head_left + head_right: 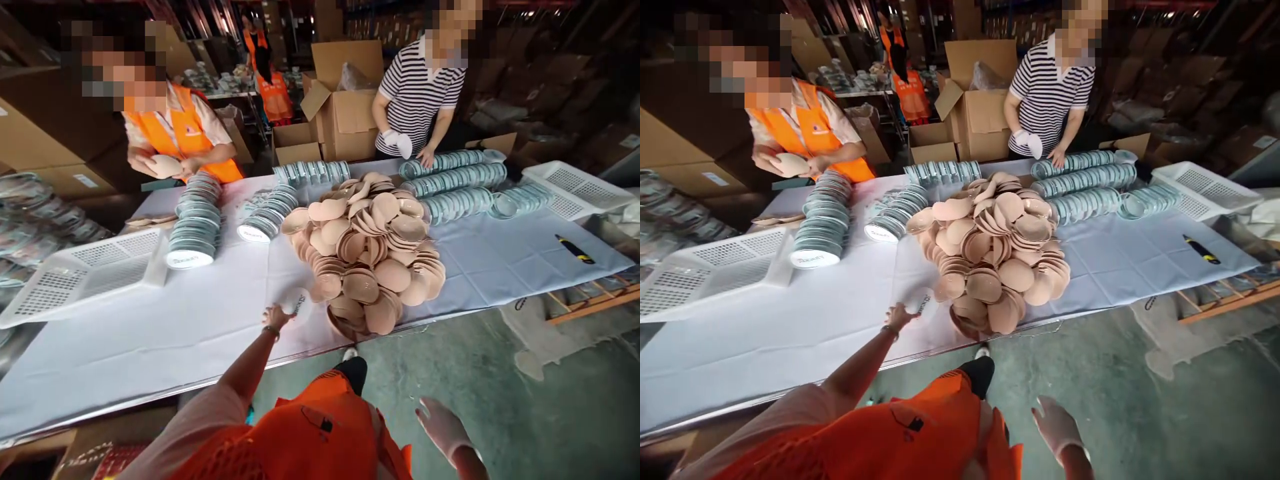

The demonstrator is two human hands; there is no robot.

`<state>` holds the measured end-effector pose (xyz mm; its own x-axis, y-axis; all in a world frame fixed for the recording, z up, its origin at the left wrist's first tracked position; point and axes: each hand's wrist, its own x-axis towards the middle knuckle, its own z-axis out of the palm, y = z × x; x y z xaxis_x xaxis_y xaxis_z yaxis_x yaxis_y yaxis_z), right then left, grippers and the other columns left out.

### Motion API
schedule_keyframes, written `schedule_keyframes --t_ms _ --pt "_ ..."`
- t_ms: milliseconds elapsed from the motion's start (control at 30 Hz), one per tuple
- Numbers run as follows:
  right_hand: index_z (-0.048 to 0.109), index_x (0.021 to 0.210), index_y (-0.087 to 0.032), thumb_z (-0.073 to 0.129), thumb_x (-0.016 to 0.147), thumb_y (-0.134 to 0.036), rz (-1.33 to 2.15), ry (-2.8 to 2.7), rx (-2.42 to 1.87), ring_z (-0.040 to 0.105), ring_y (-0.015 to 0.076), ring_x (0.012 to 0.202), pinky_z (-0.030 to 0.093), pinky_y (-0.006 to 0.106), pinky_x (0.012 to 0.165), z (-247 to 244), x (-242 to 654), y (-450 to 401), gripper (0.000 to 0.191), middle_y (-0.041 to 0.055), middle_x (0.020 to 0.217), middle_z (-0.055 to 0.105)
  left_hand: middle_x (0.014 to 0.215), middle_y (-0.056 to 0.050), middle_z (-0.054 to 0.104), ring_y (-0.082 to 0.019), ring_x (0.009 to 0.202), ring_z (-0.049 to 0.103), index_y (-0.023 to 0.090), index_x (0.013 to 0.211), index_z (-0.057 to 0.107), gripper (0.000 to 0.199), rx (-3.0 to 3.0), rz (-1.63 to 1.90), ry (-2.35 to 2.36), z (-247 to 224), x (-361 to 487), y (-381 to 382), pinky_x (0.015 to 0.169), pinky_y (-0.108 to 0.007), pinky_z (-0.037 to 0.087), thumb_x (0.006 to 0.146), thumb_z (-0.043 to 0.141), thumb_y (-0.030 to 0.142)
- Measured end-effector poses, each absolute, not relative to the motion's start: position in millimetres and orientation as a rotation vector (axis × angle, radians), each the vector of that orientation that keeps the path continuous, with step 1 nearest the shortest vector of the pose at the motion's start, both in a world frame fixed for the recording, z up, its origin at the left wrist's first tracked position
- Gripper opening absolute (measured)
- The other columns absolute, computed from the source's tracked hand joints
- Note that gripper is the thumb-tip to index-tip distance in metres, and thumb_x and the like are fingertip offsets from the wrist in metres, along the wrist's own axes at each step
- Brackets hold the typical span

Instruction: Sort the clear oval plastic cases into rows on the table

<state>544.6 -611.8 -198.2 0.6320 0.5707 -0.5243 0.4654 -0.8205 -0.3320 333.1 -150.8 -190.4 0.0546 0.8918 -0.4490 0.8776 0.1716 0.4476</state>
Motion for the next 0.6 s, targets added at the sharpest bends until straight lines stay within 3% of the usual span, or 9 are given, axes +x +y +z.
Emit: schedule_keyframes --t_ms 100,167,333,400,500,600 --pt "0.074 0.115 -0.022 0.053 0.084 -0.028 0.887 -1.011 -2.607 0.067 0.0279 0.121 0.051 0.039 0.104 -172 601 -573 0.038 0.0143 0.129 0.071 0.112 -0.018 0.068 -0.039 0.114 0.062 0.012 0.105 0.053 0.049 1.518 0.232 1.851 -182 336 -163 0.092 -0.049 0.050 0.064 0.079 0.021" --pt "0.070 0.123 -0.019 0.049 0.088 -0.027 0.896 -1.089 -2.579 0.064 0.0269 0.125 0.047 0.038 0.107 -160 633 -553 0.042 0.0147 0.135 0.067 0.099 -0.010 0.071 -0.031 0.099 0.067 0.013 0.109 0.052 0.045 1.390 0.428 1.888 -169 342 -169 0.081 -0.042 0.056 0.070 0.072 0.019" --pt "0.066 0.134 -0.017 0.050 0.091 -0.030 1.021 -1.218 -2.550 0.060 0.0247 0.130 0.043 0.034 0.112 -148 709 -545 0.047 0.0118 0.140 0.064 0.105 0.000 0.069 -0.023 0.107 0.063 0.019 0.131 0.039 0.036 1.177 0.960 1.823 -115 391 -173 0.079 -0.036 0.054 0.097 0.038 0.028" --pt "0.067 0.132 -0.018 0.052 0.090 -0.028 1.088 -1.239 -2.540 0.061 0.0241 0.129 0.044 0.032 0.111 -145 742 -551 0.046 0.0100 0.138 0.066 0.101 0.000 0.071 -0.021 0.100 0.066 0.019 0.127 0.049 0.039 1.184 1.043 1.532 -98 438 -186 0.079 -0.036 0.054 0.097 0.045 0.043" --pt "0.070 0.129 -0.018 0.054 0.088 -0.026 1.113 -1.216 -2.565 0.062 0.0263 0.128 0.044 0.035 0.111 -143 797 -561 0.044 0.0110 0.136 0.067 0.081 -0.004 0.072 -0.022 0.077 0.068 0.017 0.099 0.068 0.046 1.269 0.877 1.178 -89 542 -243 0.067 -0.036 0.058 0.071 0.078 0.052" --pt "0.071 0.126 -0.023 0.054 0.088 -0.027 1.050 -1.133 -2.605 0.066 0.0259 0.121 0.049 0.034 0.103 -144 858 -569 0.041 0.0089 0.131 0.070 0.078 -0.006 0.073 -0.025 0.075 0.069 0.023 0.101 0.072 0.034 1.513 0.456 0.825 -105 661 -327 0.063 -0.038 0.058 0.081 0.070 0.051"
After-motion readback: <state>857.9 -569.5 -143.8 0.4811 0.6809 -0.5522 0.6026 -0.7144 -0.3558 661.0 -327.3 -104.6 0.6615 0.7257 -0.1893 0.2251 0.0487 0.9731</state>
